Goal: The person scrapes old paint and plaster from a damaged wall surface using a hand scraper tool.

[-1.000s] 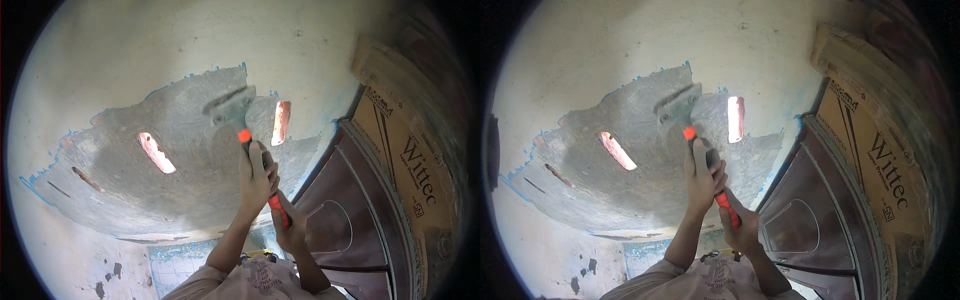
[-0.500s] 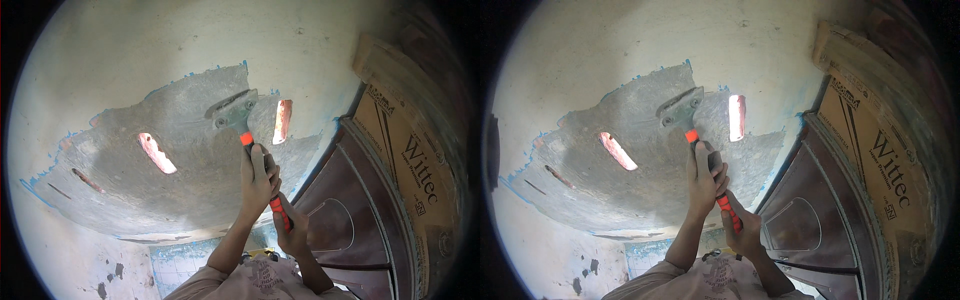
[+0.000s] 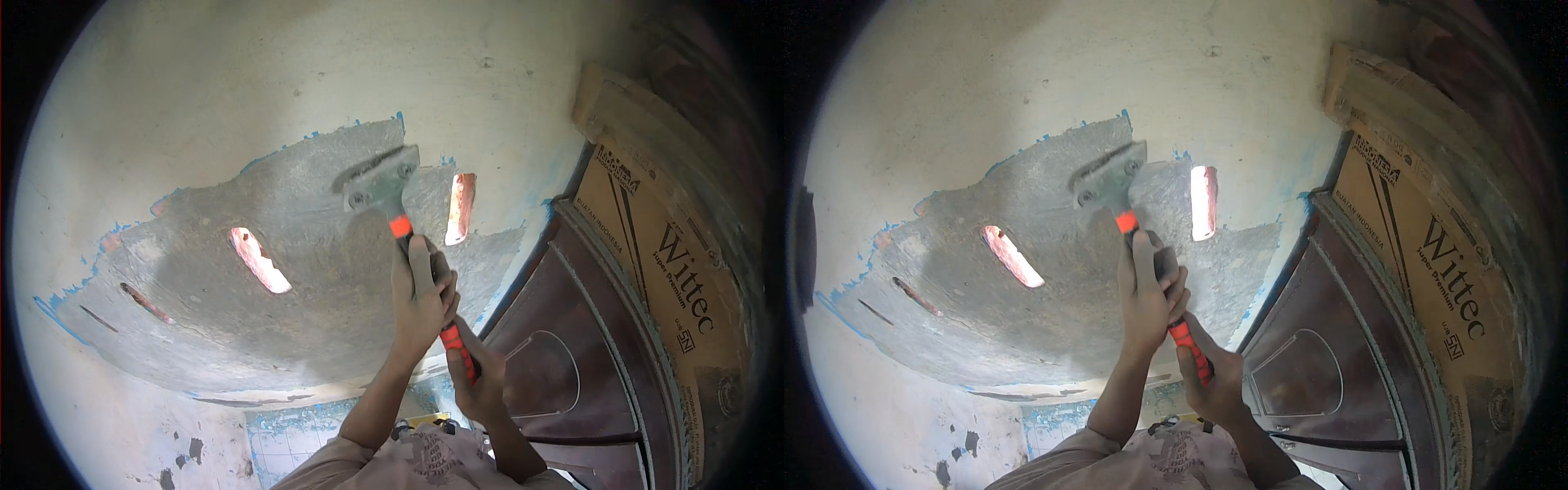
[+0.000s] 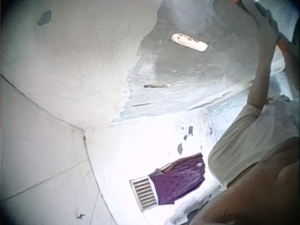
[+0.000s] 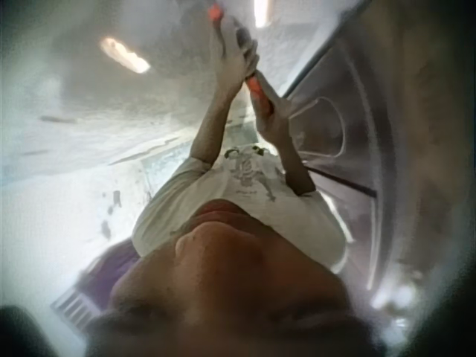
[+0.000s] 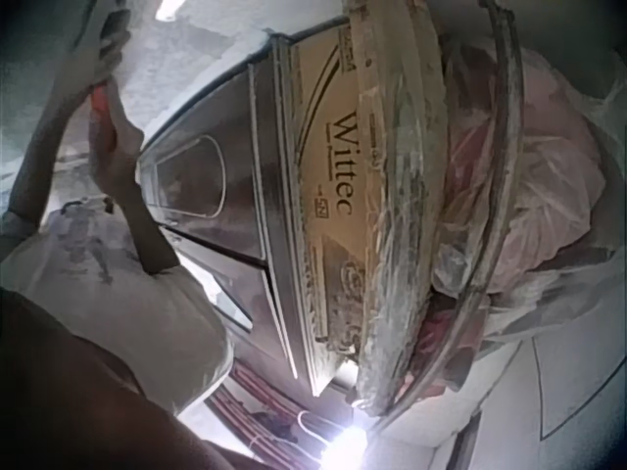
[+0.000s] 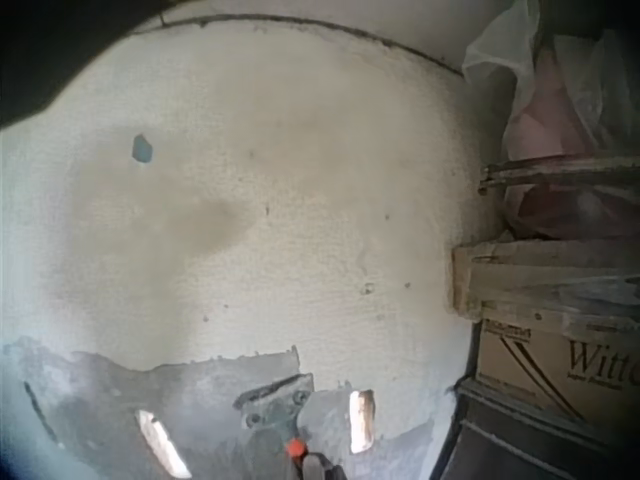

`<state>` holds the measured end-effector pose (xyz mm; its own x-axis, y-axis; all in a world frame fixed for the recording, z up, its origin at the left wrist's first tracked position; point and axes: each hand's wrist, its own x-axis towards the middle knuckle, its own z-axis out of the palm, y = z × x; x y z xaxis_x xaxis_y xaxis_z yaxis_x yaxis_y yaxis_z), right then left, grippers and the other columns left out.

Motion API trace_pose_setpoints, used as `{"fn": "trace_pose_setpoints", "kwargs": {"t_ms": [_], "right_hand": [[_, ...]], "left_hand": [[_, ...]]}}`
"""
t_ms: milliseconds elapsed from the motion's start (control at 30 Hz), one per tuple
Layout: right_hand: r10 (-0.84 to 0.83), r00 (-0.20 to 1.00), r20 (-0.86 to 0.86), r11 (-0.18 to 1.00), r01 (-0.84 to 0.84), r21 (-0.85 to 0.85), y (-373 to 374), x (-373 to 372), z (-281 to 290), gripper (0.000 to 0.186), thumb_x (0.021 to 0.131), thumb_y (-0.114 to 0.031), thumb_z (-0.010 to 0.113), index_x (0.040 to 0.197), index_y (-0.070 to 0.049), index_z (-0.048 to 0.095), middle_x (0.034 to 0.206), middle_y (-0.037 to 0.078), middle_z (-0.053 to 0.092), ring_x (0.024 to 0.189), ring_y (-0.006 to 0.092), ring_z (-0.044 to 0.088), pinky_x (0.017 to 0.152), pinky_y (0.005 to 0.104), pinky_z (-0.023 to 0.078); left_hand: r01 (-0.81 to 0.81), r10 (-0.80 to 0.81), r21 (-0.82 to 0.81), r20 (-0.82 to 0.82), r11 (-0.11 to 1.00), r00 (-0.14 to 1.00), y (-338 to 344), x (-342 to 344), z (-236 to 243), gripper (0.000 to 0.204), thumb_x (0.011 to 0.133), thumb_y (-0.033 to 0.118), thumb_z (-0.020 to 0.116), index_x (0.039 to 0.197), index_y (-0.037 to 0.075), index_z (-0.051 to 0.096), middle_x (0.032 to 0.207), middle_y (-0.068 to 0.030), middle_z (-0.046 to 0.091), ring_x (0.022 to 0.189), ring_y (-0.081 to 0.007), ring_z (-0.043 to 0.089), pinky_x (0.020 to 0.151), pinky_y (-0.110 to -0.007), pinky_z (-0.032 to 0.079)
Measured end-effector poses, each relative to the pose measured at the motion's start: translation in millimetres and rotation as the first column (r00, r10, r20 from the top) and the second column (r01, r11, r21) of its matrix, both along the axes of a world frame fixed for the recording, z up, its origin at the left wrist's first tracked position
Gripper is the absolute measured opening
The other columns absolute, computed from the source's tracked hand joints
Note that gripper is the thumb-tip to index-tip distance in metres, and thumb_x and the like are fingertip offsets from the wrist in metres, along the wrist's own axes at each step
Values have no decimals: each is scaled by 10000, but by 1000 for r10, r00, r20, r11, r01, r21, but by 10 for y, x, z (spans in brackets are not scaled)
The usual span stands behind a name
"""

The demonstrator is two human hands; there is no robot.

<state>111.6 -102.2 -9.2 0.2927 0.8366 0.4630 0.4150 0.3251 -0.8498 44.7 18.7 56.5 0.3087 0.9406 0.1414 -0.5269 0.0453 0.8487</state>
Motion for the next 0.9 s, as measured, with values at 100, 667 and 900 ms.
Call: {"fn": "trace_pose_setpoints", "kwargs": {"t_ms": [100,667,900], "right_hand": [[2,1000,-3,1000,-2,4,69,-19,48,473,1002,-109,618,1450,19,533,689,83,584,572,87,526,564,275,455],[-10,999,-42,1000,10,3,29,-23,-86,459,1001,-95,609,1439,24,538,688,109,582,556,112,519,557,297,454],[15,1000,-18,1000,-15,13,10,-28,-108,475,999,-103,611,1453,13,535,692,104,609,564,107,532,572,292,465]], "left_hand": [[-1,0,42,26,999,1000,56,-21,134,337,1106,452,410,992,136,428,636,35,331,452,-59,288,355,-226,212],[-10,10,24,-5,1000,1000,25,-2,41,313,1114,392,399,973,113,413,618,28,337,424,-60,279,362,-233,225],[-47,47,36,4,998,999,-24,1,-37,323,1105,426,419,993,125,451,613,40,311,425,-54,256,348,-226,195]]}}
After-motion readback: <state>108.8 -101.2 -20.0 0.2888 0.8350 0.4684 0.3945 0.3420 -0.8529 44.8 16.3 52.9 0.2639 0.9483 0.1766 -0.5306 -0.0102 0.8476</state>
